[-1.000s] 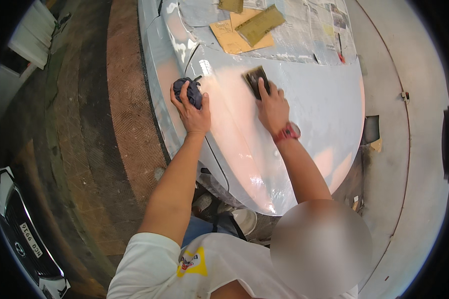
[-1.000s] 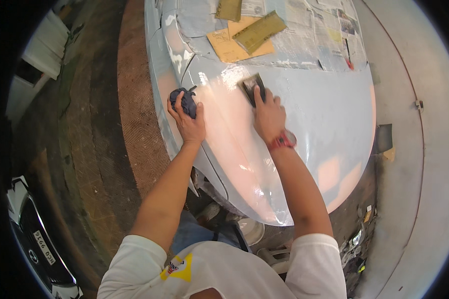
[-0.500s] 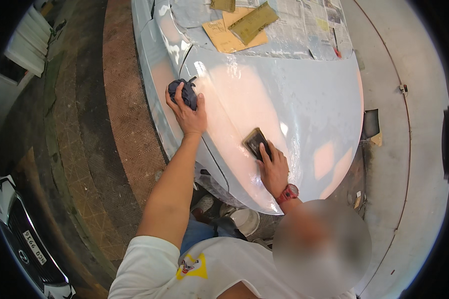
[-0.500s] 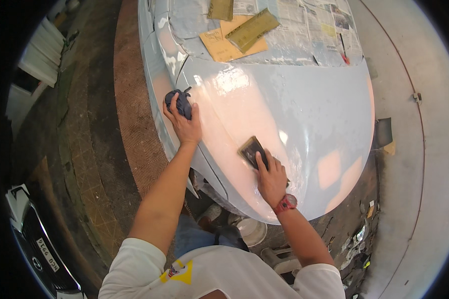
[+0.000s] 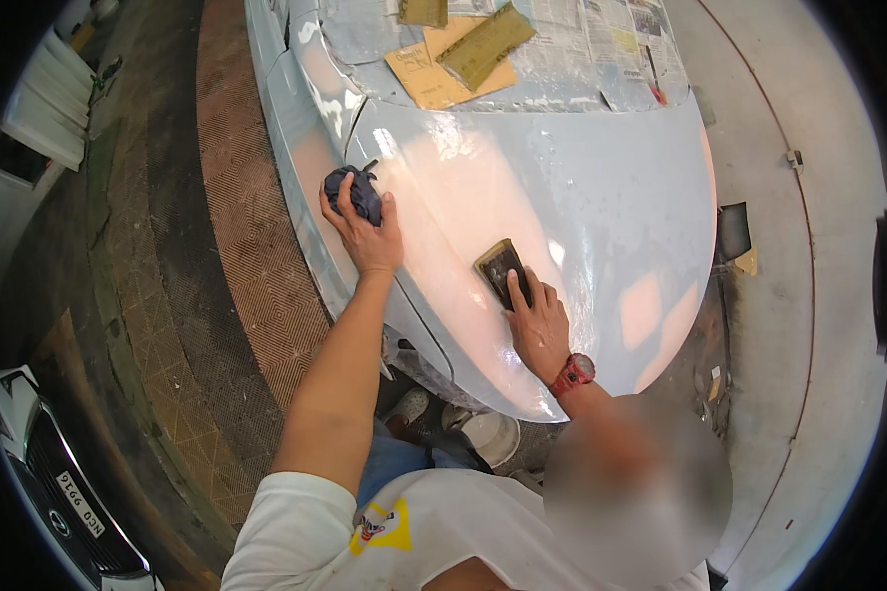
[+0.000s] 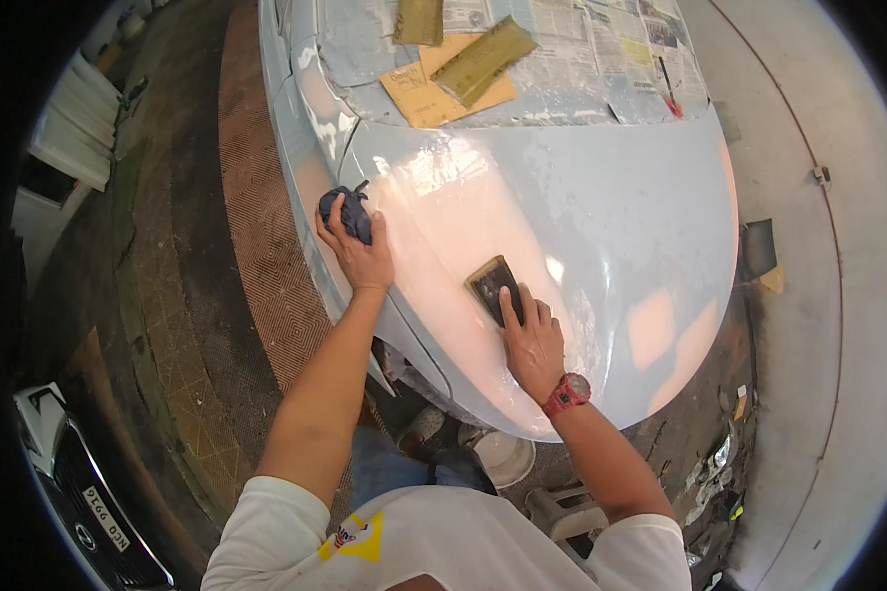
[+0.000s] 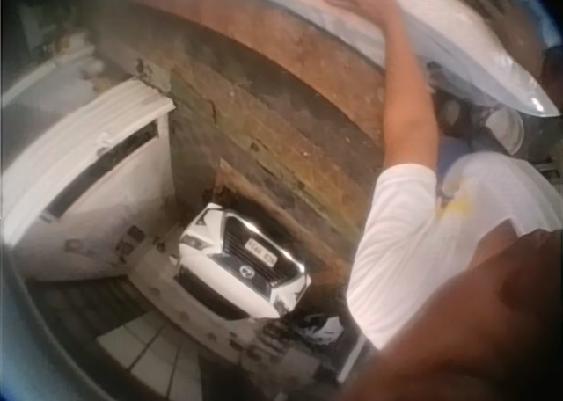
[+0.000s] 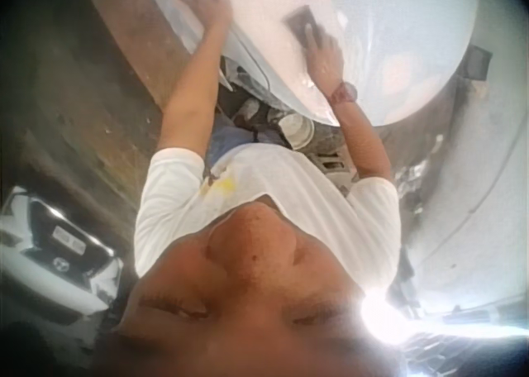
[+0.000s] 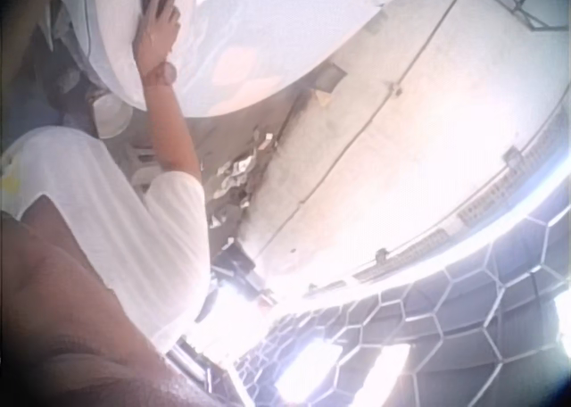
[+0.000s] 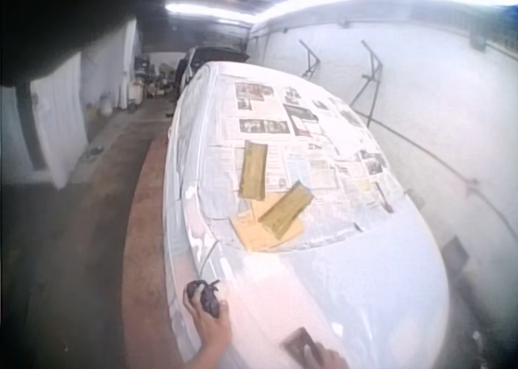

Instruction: The person uses a sanding block and a cloth to wet-sand the hood of a white car. They repeatedly rub the surface with the sanding block, wipe with the cloth, and occasionally dip the cloth into a bucket of water.

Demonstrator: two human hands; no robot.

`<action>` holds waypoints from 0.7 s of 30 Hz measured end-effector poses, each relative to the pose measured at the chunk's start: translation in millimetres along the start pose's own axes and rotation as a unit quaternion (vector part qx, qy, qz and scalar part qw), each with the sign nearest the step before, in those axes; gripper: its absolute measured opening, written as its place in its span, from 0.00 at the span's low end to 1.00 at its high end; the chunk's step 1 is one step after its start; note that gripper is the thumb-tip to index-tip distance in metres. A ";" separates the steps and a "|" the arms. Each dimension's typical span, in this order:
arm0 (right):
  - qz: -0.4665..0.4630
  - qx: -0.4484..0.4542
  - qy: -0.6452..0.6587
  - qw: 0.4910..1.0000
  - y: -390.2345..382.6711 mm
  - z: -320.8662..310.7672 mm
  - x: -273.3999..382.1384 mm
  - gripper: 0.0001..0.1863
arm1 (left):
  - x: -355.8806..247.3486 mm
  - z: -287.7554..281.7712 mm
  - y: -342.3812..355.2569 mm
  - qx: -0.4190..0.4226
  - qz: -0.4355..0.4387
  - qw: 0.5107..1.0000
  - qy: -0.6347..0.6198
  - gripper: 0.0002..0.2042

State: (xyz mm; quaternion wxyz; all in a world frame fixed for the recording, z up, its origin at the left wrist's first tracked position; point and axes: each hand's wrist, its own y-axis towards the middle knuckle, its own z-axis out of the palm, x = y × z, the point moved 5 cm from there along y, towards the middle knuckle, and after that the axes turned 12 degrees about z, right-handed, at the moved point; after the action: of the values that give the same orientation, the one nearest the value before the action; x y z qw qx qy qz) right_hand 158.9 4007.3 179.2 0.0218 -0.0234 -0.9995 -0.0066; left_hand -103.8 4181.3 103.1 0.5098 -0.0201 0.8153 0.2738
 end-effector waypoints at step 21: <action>0.076 -0.083 -0.040 0.993 195.9 -24.2 18.8 0.38 | -11.6 8.2 -2.2 0.010 0.008 1.000 -0.005 0.37</action>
State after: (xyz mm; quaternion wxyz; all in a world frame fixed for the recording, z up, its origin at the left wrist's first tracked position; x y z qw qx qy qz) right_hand 150.3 4203.5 206.6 -0.0194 -0.1011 -0.9908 -0.0873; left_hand -90.9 4180.4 109.2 0.5120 -0.0074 0.8154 0.2700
